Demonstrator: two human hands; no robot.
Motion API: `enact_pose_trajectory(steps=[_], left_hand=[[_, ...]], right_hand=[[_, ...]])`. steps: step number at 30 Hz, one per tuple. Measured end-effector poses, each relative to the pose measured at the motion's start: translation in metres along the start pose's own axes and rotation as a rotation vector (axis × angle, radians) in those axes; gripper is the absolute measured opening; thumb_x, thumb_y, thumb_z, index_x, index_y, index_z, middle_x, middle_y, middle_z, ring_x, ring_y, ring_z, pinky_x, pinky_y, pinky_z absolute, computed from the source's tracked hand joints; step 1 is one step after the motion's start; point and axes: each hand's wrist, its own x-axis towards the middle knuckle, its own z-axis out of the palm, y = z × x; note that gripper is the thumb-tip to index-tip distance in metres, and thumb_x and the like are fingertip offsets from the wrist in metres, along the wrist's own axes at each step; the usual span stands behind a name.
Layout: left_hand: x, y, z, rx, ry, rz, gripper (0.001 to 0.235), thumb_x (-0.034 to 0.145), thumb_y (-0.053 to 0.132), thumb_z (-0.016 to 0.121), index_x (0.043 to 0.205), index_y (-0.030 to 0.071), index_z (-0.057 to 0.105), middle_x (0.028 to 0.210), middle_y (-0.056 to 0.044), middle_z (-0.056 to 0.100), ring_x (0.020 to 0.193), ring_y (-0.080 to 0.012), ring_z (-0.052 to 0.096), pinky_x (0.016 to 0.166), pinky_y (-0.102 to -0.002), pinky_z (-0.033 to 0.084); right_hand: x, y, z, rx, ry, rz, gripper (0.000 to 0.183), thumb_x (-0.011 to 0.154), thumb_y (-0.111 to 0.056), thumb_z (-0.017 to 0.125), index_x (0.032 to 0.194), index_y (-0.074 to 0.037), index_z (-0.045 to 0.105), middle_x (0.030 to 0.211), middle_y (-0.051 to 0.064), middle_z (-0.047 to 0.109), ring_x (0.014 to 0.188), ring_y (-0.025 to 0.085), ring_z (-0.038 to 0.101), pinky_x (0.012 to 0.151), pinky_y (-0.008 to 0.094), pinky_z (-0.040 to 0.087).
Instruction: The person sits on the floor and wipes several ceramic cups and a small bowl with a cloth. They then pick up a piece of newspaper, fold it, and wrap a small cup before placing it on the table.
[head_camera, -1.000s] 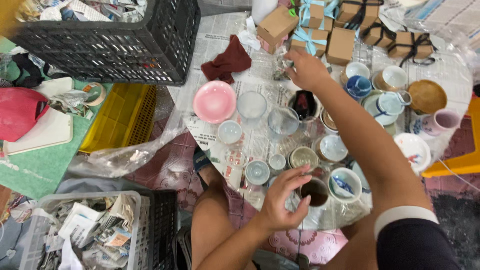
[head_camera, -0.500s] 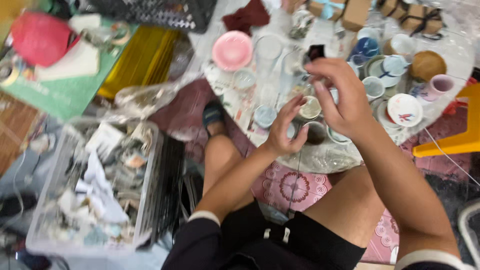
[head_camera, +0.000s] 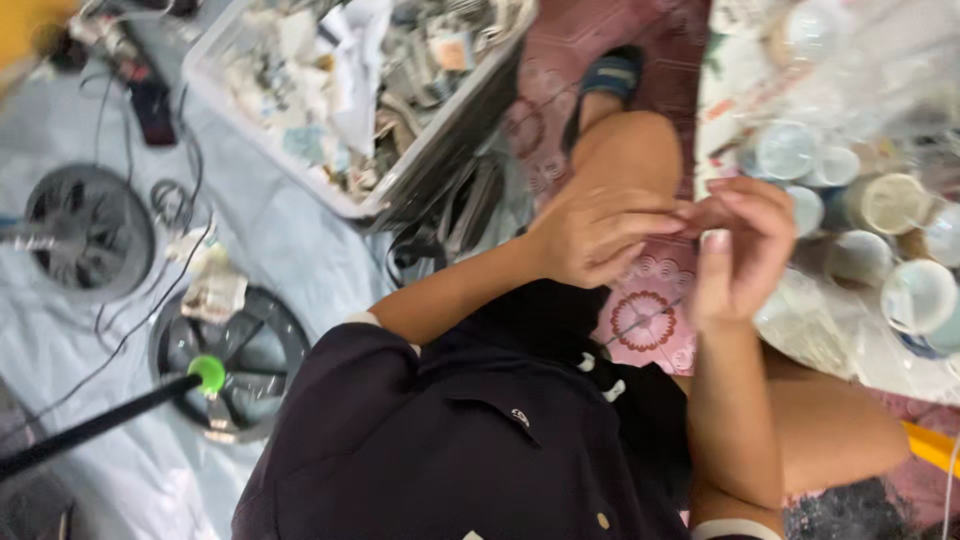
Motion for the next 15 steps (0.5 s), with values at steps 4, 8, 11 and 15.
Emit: enact_pose_trajectory(steps=[4,8,11,15], left_hand=[[-0.043,0.005,-0.053,0.153,0.007,-0.165,0.035,0.086,0.001,0.069,0.12,0.007,0.063,0.127,-0.012,0.067,0.115,-0.0321,0.067,0.1,-0.042,0.055],[-0.067,-0.009,-0.092,0.435,0.087,-0.364,0.022,0.089,0.003,0.072,0.111,0.008,0.07,0.11,-0.01,0.071,0.105,-0.0313,0.068,0.094,-0.042,0.056],[-0.086,-0.033,-0.12,0.592,0.119,-0.467,0.019,0.087,0.005,0.072,0.106,0.007,0.07,0.104,-0.012,0.072,0.1,-0.0331,0.068,0.09,-0.042,0.055],[-0.105,-0.077,-0.146,0.715,0.282,-0.712,0.012,0.086,0.008,0.072,0.098,0.007,0.071,0.094,-0.013,0.074,0.089,-0.0332,0.071,0.079,-0.043,0.056]], right_hand=[[-0.032,0.027,0.082,0.229,0.015,0.072,0.025,0.114,-0.022,0.054,0.131,-0.004,0.047,0.113,0.012,0.058,0.088,0.018,0.062,0.086,0.031,0.052],[-0.052,0.05,0.155,0.443,-0.047,0.077,0.018,0.11,-0.012,0.048,0.125,-0.003,0.05,0.12,0.018,0.061,0.087,0.019,0.061,0.078,0.028,0.052],[-0.069,0.058,0.175,0.448,-0.231,0.13,0.019,0.107,-0.006,0.049,0.126,0.0,0.052,0.119,0.017,0.06,0.089,0.019,0.061,0.08,0.029,0.053],[-0.078,0.061,0.165,0.163,-0.458,0.137,0.02,0.099,-0.003,0.056,0.118,0.0,0.06,0.108,0.014,0.064,0.084,0.018,0.065,0.075,0.027,0.052]])
